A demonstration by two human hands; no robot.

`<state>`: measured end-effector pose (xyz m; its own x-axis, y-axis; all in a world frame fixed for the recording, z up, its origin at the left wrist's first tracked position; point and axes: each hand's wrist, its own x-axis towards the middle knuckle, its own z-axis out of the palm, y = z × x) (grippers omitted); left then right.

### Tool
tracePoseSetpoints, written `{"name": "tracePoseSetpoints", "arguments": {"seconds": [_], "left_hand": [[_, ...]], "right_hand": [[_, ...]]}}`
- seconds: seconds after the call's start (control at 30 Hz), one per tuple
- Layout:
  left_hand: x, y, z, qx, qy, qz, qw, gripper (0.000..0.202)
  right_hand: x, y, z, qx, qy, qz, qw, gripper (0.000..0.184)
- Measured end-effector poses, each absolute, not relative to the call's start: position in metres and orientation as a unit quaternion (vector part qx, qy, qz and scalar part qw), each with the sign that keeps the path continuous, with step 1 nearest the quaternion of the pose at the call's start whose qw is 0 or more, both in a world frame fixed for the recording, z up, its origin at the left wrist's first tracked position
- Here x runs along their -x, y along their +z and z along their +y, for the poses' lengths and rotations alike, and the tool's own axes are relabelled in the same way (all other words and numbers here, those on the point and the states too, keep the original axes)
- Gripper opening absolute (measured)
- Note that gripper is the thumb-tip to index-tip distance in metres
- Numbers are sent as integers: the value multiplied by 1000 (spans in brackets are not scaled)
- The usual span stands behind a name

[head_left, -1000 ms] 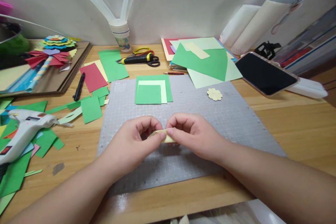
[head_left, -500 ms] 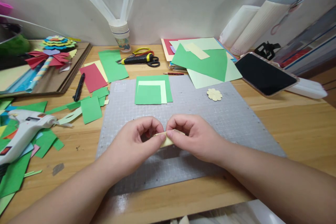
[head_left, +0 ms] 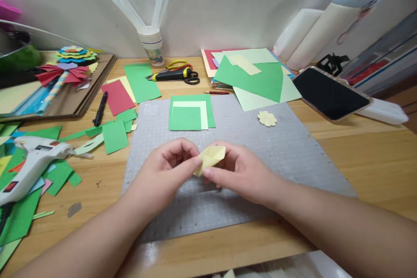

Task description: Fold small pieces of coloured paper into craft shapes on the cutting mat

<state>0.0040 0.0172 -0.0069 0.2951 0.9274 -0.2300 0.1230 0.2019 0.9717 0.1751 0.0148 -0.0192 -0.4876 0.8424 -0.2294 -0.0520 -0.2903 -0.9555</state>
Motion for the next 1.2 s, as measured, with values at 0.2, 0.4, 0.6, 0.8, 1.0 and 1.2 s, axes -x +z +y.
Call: {"name": "tracePoseSetpoints", "arguments": {"seconds": [0.2,0.4,0.6,0.8,1.0,1.2], "left_hand": [[-8,-8,15,-542,318,477,615,12],[-5,-12,14,-560,300,475,609,12],[-5,-9,14,-543,293,469,632,11],[-5,-10,16,-521,303,462,650,10],[-6,-9,15,-548,295,480,618,11],[-5,-11,16,-548,297,473,622,10]], "right_hand": [[-174,-22,12,408,680,-511,331,9],[-176,-21,13,408,670,-521,336,6],[-176,-20,16,397,682,-501,355,5],[-176,-19,16,396,686,-496,357,6],[-176,-21,15,407,674,-510,346,4],[-176,-20,17,394,681,-502,359,5]]}}
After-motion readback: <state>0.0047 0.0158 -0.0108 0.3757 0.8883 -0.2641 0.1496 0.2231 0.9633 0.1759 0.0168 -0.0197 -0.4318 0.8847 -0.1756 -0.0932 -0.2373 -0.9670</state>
